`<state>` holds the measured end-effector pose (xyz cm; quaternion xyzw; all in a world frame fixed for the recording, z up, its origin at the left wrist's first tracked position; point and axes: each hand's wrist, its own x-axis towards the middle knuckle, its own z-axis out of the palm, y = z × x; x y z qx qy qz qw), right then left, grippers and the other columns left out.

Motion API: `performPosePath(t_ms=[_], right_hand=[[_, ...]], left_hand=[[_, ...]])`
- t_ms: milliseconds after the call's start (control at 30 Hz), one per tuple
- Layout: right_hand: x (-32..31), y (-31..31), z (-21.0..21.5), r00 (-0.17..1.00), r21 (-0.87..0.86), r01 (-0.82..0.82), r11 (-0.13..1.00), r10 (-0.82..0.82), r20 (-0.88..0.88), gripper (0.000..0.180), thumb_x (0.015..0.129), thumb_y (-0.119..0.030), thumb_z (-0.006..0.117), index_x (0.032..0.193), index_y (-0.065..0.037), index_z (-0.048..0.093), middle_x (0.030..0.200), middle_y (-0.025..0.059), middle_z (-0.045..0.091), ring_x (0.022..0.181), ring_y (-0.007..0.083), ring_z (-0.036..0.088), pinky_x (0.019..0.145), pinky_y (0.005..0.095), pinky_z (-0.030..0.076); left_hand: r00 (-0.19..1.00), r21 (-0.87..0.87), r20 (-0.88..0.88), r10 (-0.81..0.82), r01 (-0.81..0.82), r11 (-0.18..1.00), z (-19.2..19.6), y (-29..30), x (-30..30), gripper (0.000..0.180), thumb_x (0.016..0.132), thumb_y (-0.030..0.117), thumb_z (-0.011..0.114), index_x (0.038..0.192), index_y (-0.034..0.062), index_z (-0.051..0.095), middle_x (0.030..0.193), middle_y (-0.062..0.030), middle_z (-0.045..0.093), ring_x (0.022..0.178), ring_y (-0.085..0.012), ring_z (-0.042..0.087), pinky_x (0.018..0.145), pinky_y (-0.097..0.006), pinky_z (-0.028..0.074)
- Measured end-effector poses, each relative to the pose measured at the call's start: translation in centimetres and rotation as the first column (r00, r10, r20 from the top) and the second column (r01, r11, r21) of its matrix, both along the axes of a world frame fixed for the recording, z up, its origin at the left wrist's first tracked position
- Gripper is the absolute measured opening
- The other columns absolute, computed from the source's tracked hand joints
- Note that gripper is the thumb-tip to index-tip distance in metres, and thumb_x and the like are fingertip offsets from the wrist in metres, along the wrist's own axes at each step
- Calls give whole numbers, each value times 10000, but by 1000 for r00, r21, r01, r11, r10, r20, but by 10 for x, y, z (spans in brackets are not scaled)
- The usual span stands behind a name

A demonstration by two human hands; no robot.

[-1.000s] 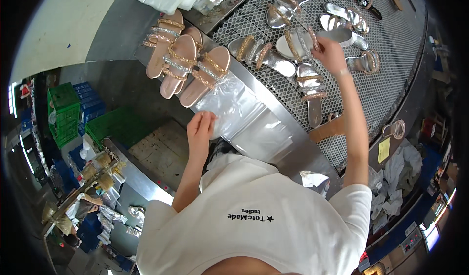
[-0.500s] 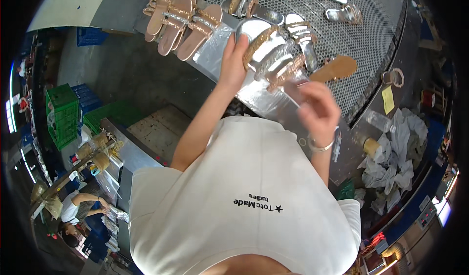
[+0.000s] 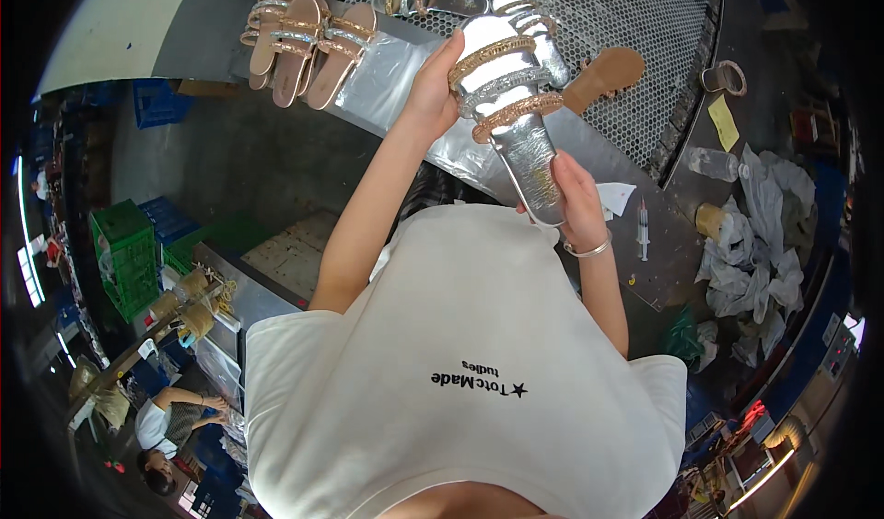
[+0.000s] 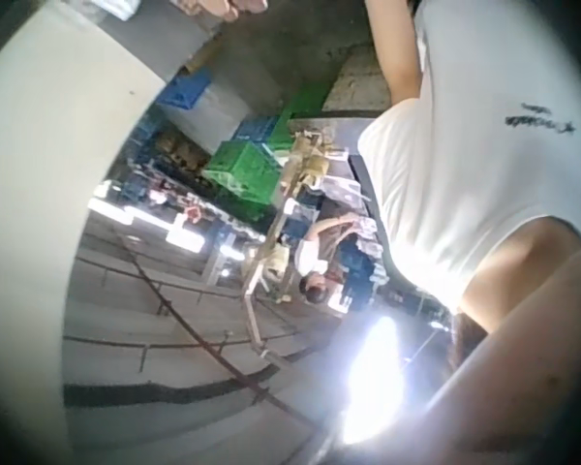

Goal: The person picks up sandals from a metal mesh table and places them into clear plastic bags. They handle multiple pairs of sandals, including brown and black styles, individually inserting them into packaging. The person then moves the packaged sandals to a blue crate.

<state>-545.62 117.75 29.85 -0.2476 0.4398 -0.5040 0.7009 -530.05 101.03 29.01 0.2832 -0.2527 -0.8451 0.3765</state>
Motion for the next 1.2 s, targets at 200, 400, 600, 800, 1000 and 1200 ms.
performPosePath(t_ms=[200,400,600,800,1000,1200], right_hand=[[7,9,5,997,40,64,997,-62,-55,332,945,-283,315,1015,5,464,827,119,599,605,198,630,404,235,480],[2,10,-13,985,-19,70,997,-72,-156,276,904,-185,453,1093,16,459,855,104,600,679,173,624,545,262,515],[-31,16,-94,623,-224,-130,966,-96,-777,337,782,-145,626,1084,-27,534,870,146,618,795,239,626,707,310,470],[-50,19,-120,285,148,-364,920,261,-922,354,771,-200,609,1088,-70,521,852,208,605,804,381,572,692,436,455],[-40,10,-112,579,190,-260,947,310,-754,312,797,-177,571,1062,-20,521,776,179,618,660,301,619,551,370,488],[-20,-27,-94,968,403,-117,908,14,249,218,848,-100,511,1003,52,488,822,115,596,590,190,592,432,293,481]], left_hand=[[993,67,-107,-44,51,996,-16,1,-13,470,947,387,302,1203,12,422,1150,-141,530,1044,-222,544,868,-354,466],[999,167,13,49,-50,985,-74,9,0,395,937,376,333,1076,44,494,970,-90,569,826,-165,572,681,-267,481],[947,362,297,125,-233,903,-127,32,0,241,908,252,386,953,68,534,750,-22,534,598,-62,509,404,-186,356],[675,-22,727,126,-160,987,-189,53,20,203,897,164,472,896,16,611,733,-35,553,552,-117,511,509,-234,430],[559,-738,663,498,378,559,-144,63,7,92,791,105,577,844,67,641,742,-38,540,653,-147,556,547,-251,437],[760,-709,468,450,627,-323,-50,46,5,100,714,163,592,804,123,610,776,8,523,641,-161,553,518,-284,453]])
